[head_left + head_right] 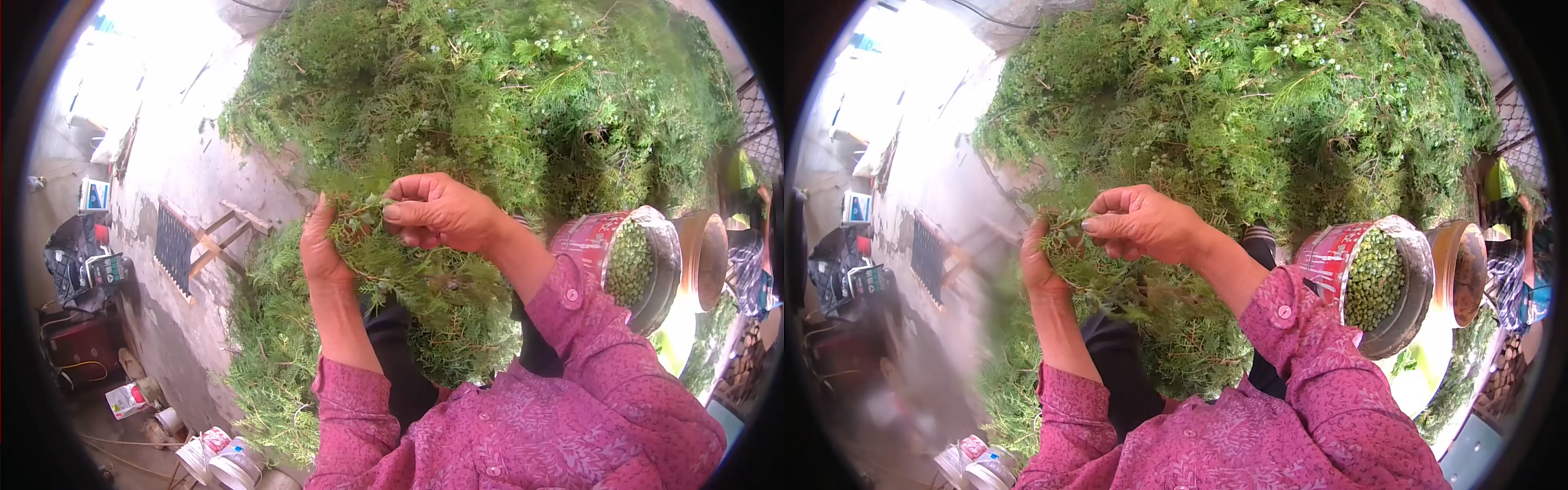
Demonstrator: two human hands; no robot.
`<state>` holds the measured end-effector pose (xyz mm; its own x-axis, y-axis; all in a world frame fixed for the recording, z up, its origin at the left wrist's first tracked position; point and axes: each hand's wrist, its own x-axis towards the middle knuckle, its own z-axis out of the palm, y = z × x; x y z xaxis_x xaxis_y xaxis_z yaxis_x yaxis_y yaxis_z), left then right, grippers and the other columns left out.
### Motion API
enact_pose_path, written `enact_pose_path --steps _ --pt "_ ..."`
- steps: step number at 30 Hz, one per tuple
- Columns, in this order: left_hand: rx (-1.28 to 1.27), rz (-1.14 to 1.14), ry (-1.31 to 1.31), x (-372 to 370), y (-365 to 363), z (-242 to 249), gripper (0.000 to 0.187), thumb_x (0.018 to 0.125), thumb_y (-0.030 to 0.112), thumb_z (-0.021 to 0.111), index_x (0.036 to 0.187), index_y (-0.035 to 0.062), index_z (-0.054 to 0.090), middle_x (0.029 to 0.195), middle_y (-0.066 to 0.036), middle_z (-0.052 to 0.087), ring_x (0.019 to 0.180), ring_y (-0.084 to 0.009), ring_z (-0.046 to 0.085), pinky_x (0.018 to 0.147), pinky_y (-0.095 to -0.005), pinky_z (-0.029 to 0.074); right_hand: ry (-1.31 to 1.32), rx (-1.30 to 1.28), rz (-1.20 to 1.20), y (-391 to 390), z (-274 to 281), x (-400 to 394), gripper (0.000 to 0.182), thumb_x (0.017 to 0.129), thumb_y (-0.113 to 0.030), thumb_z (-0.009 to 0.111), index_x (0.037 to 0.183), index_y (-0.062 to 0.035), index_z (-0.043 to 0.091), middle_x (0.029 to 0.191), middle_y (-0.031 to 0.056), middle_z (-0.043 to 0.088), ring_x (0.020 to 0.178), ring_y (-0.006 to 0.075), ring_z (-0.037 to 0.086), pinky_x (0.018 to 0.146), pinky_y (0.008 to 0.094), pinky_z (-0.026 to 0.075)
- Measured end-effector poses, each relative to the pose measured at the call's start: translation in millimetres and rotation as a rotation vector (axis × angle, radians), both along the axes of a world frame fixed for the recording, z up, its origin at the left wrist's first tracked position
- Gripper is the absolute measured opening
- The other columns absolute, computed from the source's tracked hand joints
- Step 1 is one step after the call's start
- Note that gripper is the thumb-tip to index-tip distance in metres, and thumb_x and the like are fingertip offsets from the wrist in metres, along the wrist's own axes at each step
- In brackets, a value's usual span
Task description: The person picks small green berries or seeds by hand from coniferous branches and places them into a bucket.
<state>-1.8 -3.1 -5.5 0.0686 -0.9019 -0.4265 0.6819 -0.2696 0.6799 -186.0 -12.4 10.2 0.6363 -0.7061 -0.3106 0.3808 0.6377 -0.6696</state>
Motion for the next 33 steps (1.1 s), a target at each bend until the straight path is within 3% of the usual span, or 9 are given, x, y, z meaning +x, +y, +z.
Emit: enact_pose_path --steps 3,5,10,12,13,14,24,27,33 --pt "-0.051 0.0 -0.031 -3.7 -0.1 7.3 0.023 0.083 0.019 0.056 0.098 0.0006 0.056 0.089 -0.009 0.061 0.077 -0.0196 0.06 0.064 -0.031 0.05 0.072 -0.106 -0.085 0.2 0.0 -1.3 0.02 0.082 -0.025 0.06 0.079 -0.0056 0.058 0.064 -0.001 0.055 0.049 0.0052 0.048 0.04 0.0175 0.034" --pt "-0.059 0.026 -0.104 -3.6 -0.7 5.7 0.023 0.084 0.019 0.056 0.097 0.0004 0.056 0.089 -0.009 0.061 0.075 -0.0194 0.06 0.063 -0.0309 0.05 0.274 -0.231 0.041 -0.6 7.9 -8.2 0.023 0.084 -0.024 0.055 0.075 -0.0033 0.06 0.057 0.0016 0.053 0.043 0.0053 0.045 0.036 0.0182 0.031" --pt "-0.121 -0.003 -0.116 -6.1 -1.7 3.2 0.019 0.086 0.016 0.051 0.097 0.0 0.054 0.085 -0.011 0.06 0.074 -0.0222 0.061 0.062 -0.0338 0.053 0.076 -0.271 0.123 6.1 14.0 -18.5 0.021 0.079 -0.022 0.058 0.074 -0.0025 0.063 0.057 0.0025 0.056 0.042 0.0059 0.046 0.039 0.0177 0.036" --pt "-0.037 0.031 -0.024 0.9 -4.3 6.8 0.018 0.086 0.013 0.051 0.098 -0.0009 0.053 0.086 -0.011 0.06 0.072 -0.0221 0.061 0.059 -0.0332 0.053 0.036 -0.298 -0.252 2.3 18.6 -27.7 0.018 0.079 -0.017 0.055 0.079 -0.0013 0.063 0.064 0.0048 0.059 0.046 0.0066 0.05 0.041 0.0177 0.039" --pt "-0.037 0.031 -0.026 1.1 -3.4 7.3 0.018 0.086 0.013 0.051 0.098 -0.0009 0.053 0.086 -0.011 0.06 0.072 -0.0221 0.061 0.059 -0.0332 0.053 -0.207 -0.266 -0.295 -4.8 9.0 -30.3 0.016 0.079 -0.013 0.054 0.087 -0.0012 0.061 0.074 0.0065 0.061 0.054 0.0073 0.055 0.043 0.0165 0.042" --pt "-0.039 0.033 -0.065 0.5 -1.5 7.6 0.018 0.086 0.013 0.05 0.097 -0.001 0.053 0.085 -0.012 0.06 0.071 -0.0221 0.061 0.058 -0.033 0.053 -0.207 -0.266 -0.297 -5.0 6.6 -30.9 0.016 0.079 -0.013 0.054 0.087 -0.0012 0.061 0.074 0.0065 0.061 0.054 0.0073 0.055 0.043 0.0165 0.042" --pt "-0.055 -0.011 -0.04 1.1 -5.2 -1.1 0.018 0.086 0.014 0.051 0.095 -0.0014 0.054 0.085 -0.012 0.061 0.071 -0.0218 0.061 0.057 -0.0316 0.052 0.111 -0.119 -0.181 -5.8 -2.6 -18.6 0.025 0.08 -0.012 0.061 0.102 -0.0035 0.054 0.091 0.0071 0.057 0.059 0.0065 0.055 0.045 0.0145 0.042" --pt "-0.044 -0.011 0.016 -8.6 -4.6 4.3 0.019 0.086 0.014 0.052 0.096 -0.0013 0.054 0.086 -0.013 0.061 0.073 -0.0217 0.061 0.061 -0.0326 0.052 0.33 -0.382 -0.274 2.1 4.0 -4.5 0.033 0.071 -0.007 0.068 0.103 -0.0055 0.056 0.07 -0.002 0.053 0.062 0.002 0.049 0.054 0.0176 0.042" --pt "-0.057 -0.012 0.002 -21.6 -6.5 -3.5 0.02 0.086 0.013 0.051 0.098 -0.0022 0.054 0.09 -0.013 0.061 0.076 -0.0226 0.061 0.066 -0.0335 0.052 0.481 -0.674 -0.382 8.1 -0.1 12.1 0.031 0.068 -0.001 0.069 0.096 -0.0025 0.054 0.073 -0.002 0.056 0.066 0.0021 0.048 0.059 0.0197 0.042"
